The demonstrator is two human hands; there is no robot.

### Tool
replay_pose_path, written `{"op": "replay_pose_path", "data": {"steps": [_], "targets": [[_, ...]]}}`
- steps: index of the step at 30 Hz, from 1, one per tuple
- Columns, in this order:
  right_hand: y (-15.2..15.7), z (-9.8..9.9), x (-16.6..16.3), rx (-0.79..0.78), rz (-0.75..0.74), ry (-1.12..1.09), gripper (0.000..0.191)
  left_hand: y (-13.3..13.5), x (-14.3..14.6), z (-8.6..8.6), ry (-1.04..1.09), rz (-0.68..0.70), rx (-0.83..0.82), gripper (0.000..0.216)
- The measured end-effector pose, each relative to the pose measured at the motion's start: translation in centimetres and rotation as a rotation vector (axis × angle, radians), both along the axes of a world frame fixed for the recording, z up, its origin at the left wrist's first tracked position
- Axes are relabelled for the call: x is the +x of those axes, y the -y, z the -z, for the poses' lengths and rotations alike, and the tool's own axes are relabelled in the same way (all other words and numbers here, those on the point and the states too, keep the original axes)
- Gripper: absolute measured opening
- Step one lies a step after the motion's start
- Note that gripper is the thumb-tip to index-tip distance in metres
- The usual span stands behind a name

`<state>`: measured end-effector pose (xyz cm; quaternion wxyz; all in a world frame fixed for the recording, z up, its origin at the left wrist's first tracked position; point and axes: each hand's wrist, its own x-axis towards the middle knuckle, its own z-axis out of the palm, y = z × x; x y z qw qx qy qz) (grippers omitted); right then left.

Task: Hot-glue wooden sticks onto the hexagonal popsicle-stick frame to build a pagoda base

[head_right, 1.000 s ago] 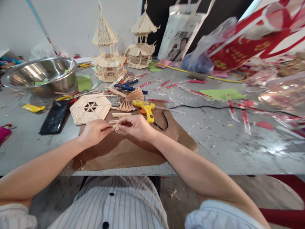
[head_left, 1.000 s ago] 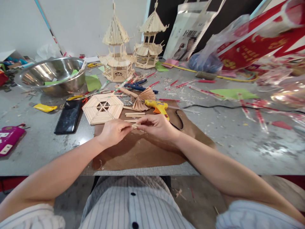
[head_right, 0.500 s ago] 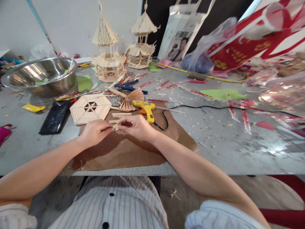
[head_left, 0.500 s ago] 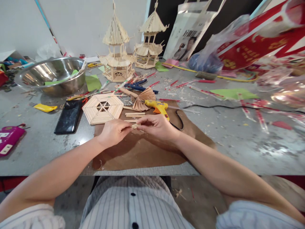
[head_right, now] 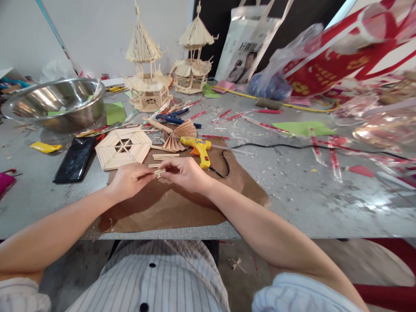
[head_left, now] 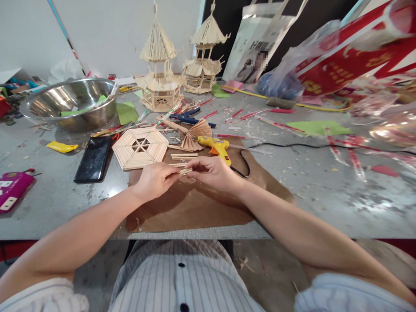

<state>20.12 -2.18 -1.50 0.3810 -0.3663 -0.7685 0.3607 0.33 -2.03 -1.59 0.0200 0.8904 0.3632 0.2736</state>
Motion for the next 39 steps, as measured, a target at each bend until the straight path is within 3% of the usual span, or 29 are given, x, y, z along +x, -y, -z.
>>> {"op": "replay_pose_path", "data": {"steps": [9,23,39], "targets": [[0.02,0.0,0.06,-0.013,0.002,0.0,0.02,-0.01,0.02,0.07,-0.002,-0.01,0.006,0.023],[0.22,-0.21,0.18,0.123,-0.016,0.052,0.017,-0.1,0.05,0.31,0.031,0.001,0.063,0.021],[0.37,-0.33,0.24,0.125,-0.046,0.098,0.019,-0.09,0.03,0.35,0.051,0.013,0.138,0.018]]}}
